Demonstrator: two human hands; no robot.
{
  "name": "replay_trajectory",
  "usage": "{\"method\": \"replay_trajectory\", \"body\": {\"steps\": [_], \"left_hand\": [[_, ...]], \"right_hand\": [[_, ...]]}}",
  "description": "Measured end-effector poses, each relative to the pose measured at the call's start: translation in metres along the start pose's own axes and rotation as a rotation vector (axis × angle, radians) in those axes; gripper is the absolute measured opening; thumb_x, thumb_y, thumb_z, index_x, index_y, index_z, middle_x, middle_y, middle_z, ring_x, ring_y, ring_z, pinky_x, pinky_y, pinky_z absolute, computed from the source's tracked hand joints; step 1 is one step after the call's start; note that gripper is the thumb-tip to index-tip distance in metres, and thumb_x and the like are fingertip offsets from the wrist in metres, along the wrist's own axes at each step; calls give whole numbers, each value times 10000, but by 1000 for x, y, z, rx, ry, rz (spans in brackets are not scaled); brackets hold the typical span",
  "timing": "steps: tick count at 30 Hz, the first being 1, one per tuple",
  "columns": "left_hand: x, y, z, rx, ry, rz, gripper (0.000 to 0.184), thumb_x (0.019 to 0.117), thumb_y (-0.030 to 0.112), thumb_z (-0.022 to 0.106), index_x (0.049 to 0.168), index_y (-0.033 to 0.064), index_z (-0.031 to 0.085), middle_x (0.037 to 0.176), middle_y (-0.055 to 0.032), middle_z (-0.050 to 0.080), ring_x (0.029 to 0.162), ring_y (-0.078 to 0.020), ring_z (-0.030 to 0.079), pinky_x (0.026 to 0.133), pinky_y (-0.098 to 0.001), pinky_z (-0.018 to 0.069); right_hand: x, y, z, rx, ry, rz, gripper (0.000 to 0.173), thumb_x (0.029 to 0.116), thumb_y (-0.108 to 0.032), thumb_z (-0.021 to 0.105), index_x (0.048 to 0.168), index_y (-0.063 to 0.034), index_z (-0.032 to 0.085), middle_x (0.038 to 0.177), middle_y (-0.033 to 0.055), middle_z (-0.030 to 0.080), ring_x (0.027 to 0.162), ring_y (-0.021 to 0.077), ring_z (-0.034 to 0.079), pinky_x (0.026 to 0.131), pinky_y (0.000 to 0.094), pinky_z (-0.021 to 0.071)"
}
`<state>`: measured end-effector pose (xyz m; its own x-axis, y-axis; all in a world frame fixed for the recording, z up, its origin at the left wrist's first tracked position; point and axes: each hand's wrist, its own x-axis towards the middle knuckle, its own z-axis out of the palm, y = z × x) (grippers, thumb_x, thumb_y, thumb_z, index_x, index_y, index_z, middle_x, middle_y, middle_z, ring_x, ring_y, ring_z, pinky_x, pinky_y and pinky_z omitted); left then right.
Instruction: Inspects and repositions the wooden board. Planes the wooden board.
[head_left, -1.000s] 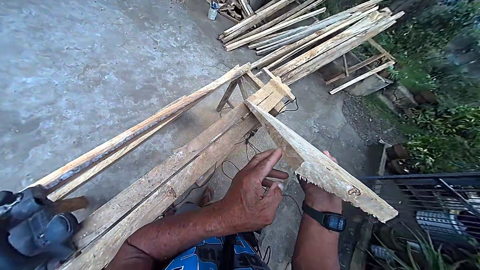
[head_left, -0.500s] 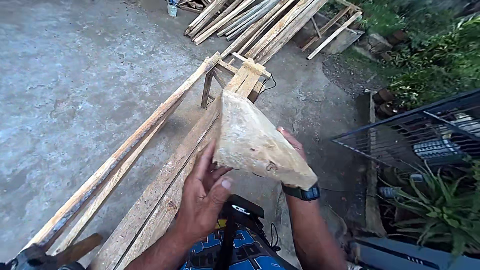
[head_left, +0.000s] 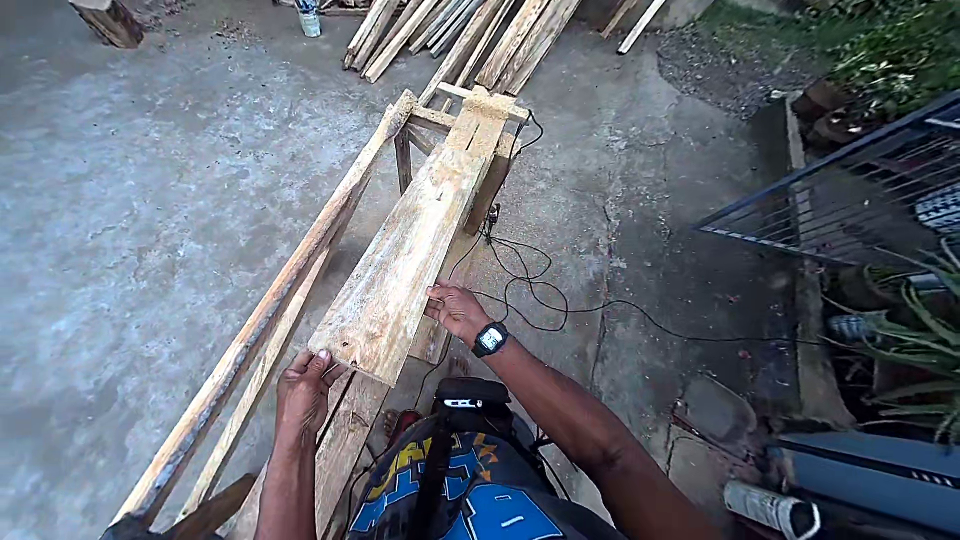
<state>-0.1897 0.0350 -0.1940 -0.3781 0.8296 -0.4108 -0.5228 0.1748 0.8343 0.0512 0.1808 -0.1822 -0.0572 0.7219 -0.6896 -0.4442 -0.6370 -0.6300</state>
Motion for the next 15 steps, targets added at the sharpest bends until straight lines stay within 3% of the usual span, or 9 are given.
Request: {"method": "replay_trajectory", "body": {"steps": [6, 11, 15], "left_hand": [[52, -61, 18, 114, 125, -145, 59, 1026, -37, 510, 1056, -49, 560, 838, -122, 677, 681, -204, 711, 683, -382, 649], [96, -84, 55, 189, 104, -176, 174, 1033, -16, 522, 1191, -84, 553, 948, -156, 677, 736, -212, 717, 712, -373, 645], [132, -100, 90, 283, 96, -194, 179, 1010, -17, 582, 1163, -109, 588, 1006, -197, 687, 797, -232, 733, 735, -366, 648]], "right_hand": [[71, 6, -16, -148, 121, 30, 530, 977, 56, 533, 1489, -57, 456, 1325, 240, 583, 1080, 335, 659, 867, 481, 582], [117, -21, -26, -213, 176, -18, 502, 986, 40, 543, 1478, -35, 484, 1355, 237, 590, 1131, 330, 656, 919, 482, 573], [153, -53, -34, -266, 226, -48, 490, 1002, 33, 546, 1485, -15, 480, 1344, 261, 595, 1152, 345, 650, 950, 477, 562]]}}
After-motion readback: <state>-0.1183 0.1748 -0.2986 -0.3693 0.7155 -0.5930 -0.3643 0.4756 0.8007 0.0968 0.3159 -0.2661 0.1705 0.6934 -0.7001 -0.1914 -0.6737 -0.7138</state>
